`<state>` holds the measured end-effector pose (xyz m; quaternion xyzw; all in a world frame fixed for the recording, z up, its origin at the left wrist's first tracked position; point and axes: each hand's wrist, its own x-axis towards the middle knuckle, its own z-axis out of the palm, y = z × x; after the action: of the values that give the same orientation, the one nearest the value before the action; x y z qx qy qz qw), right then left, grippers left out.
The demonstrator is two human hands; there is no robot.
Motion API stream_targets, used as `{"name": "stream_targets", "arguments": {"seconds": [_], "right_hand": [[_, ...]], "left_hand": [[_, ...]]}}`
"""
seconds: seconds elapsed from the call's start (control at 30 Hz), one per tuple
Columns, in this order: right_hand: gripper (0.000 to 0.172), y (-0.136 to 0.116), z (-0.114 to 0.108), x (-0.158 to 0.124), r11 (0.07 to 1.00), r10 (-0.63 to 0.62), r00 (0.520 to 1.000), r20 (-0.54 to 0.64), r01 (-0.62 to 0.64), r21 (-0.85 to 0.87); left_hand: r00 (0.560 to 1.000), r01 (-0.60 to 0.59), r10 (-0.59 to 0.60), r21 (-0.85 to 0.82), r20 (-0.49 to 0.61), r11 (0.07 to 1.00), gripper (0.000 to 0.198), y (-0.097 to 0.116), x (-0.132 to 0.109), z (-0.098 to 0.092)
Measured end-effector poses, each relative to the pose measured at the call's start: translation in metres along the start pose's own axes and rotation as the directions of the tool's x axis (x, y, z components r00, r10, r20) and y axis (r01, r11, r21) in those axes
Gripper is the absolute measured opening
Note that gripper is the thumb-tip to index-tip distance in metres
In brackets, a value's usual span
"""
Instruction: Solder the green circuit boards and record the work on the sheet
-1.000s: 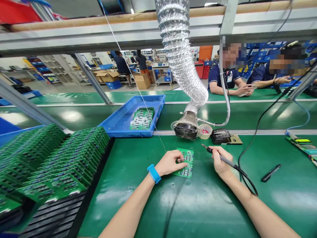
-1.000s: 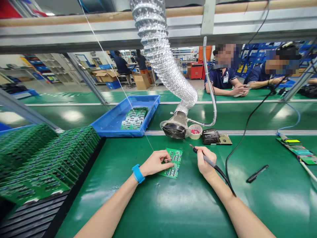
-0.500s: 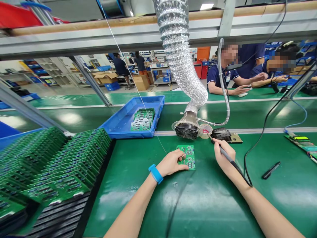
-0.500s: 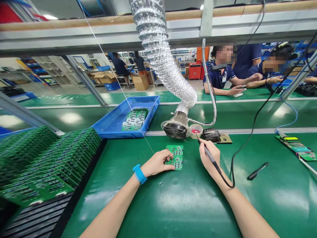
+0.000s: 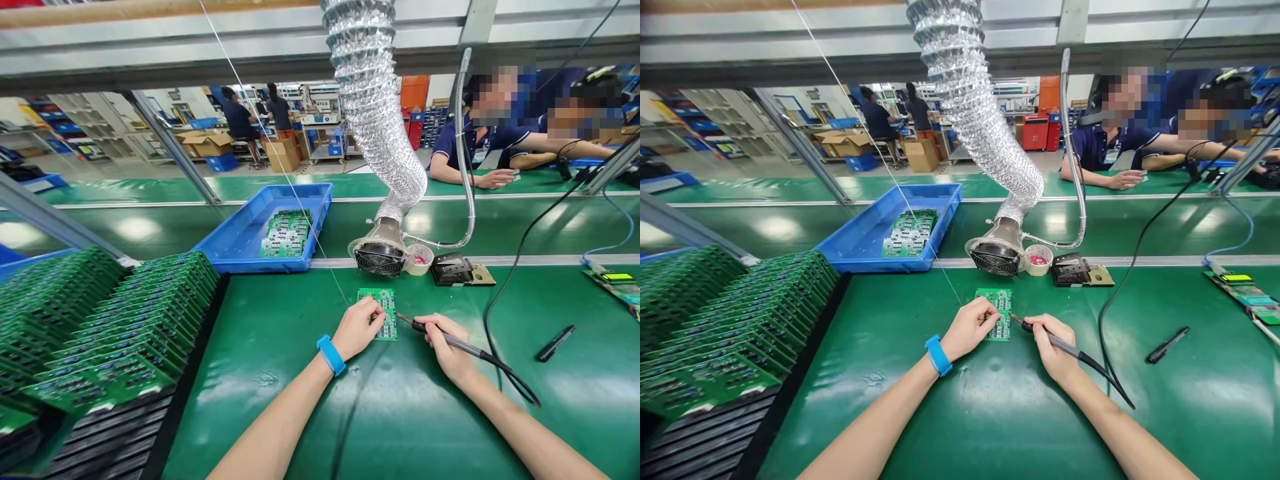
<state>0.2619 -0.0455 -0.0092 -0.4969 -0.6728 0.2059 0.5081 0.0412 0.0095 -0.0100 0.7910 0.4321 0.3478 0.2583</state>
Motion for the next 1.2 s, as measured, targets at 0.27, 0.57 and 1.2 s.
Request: {"name": "stream_targets", "arguments": {"seconds": [0.27, 0.57, 1.2], "right_hand": [[0.027, -0.001, 0.0022, 0.0045, 1.0, 0.011, 0.999, 0.044, -0.01, -0.012], [0.026, 0.0004, 0.0019, 0.0032, 1.0, 0.02, 0.999, 0.042, -0.02, -0.011], [0.029, 0.0011, 0.0014, 0.0024, 0.997, 0.082, 0.995, 0.062, -0.083, 0.009]], "left_hand": [[0.999, -0.008, 0.005, 0.067, 0.033, 0.998, 0.014, -0.002, 0.0005, 0.003], [0.999, -0.036, 0.032, 0.097, 0.037, 0.995, 0.015, -0.0002, 0.0003, 0.0046], [0.998, -0.061, 0.06, 0.09, 0.017, 0.994, 0.014, -0.0008, -0.0014, 0.005]]}}
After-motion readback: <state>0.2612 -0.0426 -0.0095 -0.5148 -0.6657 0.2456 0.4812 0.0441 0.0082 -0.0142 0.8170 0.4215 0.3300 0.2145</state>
